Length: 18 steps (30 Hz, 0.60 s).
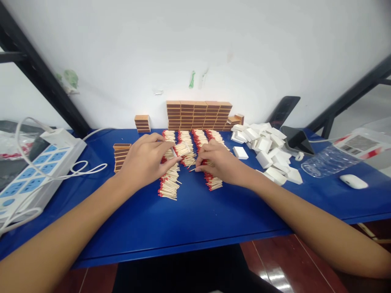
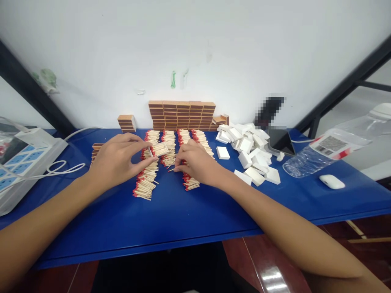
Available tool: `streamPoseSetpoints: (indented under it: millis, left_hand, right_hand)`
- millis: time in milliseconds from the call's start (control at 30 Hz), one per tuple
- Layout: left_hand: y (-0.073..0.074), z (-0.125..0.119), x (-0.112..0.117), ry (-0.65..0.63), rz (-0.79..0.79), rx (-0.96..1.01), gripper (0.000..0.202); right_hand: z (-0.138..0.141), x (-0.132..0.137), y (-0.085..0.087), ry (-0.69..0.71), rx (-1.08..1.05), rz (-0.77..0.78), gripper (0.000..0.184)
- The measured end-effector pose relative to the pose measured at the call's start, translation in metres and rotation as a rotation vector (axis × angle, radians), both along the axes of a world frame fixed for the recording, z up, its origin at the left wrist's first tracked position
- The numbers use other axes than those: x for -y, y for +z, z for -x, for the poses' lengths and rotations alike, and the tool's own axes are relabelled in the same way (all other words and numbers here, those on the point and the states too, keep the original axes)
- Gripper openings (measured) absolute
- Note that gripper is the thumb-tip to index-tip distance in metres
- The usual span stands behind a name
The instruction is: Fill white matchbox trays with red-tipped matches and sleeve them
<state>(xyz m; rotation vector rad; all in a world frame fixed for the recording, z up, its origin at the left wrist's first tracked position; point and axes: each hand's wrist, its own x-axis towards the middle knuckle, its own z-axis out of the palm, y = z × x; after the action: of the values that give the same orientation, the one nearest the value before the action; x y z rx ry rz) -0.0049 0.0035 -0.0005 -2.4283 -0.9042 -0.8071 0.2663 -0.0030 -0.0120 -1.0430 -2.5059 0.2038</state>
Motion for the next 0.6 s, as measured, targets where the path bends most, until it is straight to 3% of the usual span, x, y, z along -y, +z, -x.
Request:
streamPoseSetpoints:
  millis: [133, 233, 600]
  left_hand:
    - [-0.0002, 0.0001, 0.0001, 0.004, -0.004, -0.013, 0.033]
    - [-0.0004, 0.0007, -0.0001, 0.002, -0.003, -0.018, 0.033]
    - [-0.0021, 0.0011, -0.001, 0.013, 0.044, -0.018, 0.031]
  right_hand:
    - [0.0034, 0.0008, -0.0047, 0.016, 0.023, -0.11, 0.007]
    - [0.005, 0.0016, -0.0048, 0.008, 0.051, -0.163, 0.017]
    - [0.0094, 0.007, -0.0022, 0.013, 0.143, -0.15, 0.01]
